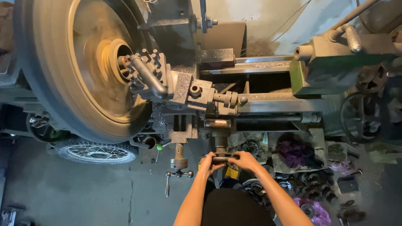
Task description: The person operates a lathe to machine the brake drum of a motorcycle wheel. They adjust the workpiece and tailstock, turn the lathe handwheel to feed the cutting tool against the spinning drum, use a wrench on the setup, and finally stop the machine and inspect the machined wheel.
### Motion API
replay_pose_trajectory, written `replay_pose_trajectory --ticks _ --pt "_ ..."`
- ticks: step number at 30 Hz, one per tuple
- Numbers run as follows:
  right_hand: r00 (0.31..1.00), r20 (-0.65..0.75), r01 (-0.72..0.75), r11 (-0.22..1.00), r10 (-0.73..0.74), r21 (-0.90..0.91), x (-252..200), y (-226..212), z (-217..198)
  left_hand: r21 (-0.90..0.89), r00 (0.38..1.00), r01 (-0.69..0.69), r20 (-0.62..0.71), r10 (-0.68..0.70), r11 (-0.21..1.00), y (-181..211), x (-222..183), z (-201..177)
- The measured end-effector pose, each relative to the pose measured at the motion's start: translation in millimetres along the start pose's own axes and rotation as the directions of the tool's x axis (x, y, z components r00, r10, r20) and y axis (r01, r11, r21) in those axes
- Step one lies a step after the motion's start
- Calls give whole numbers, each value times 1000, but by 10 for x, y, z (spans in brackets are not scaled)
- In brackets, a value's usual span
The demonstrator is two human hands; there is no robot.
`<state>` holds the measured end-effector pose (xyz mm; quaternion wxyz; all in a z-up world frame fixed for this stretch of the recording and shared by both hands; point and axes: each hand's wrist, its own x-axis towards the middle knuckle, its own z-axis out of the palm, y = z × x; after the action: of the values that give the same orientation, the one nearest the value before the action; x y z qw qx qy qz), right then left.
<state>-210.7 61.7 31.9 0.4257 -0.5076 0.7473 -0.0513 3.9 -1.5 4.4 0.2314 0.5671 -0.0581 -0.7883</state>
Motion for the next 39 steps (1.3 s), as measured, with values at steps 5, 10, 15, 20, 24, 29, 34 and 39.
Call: replay_pose_trajectory --ticks 5,10,15,20,24,29,34,39 --pt "988 141 5 913 -68 408 102 421 14 -36 997 41 62 -39 999 59 7 -73" --pt "977 198 -34 864 -77 503 138 469 90 -57 996 73 54 -70 996 64 78 -181" --pt "976 219 -110 850 -6 516 149 417 104 -47 994 76 77 -72 996 113 85 -206" --pt "967 250 -163 878 51 450 -49 145 -46 -42 995 81 57 -78 996 122 87 -237" --pt "993 115 -74 901 27 427 -162 -5 -118 -37 995 79 66 -77 996 12 281 -362" --pt "997 63 -69 930 50 362 -241 -158 -176 -130 1000 19 -22 -22 991 -66 257 -362" --pt "998 46 -53 938 40 342 -282 -275 -206 -109 1000 -7 -31 4 994 -153 73 -153" --pt "1000 14 -28 966 25 256 -302 -377 -211 17 999 -43 14 42 999 -286 -63 138"
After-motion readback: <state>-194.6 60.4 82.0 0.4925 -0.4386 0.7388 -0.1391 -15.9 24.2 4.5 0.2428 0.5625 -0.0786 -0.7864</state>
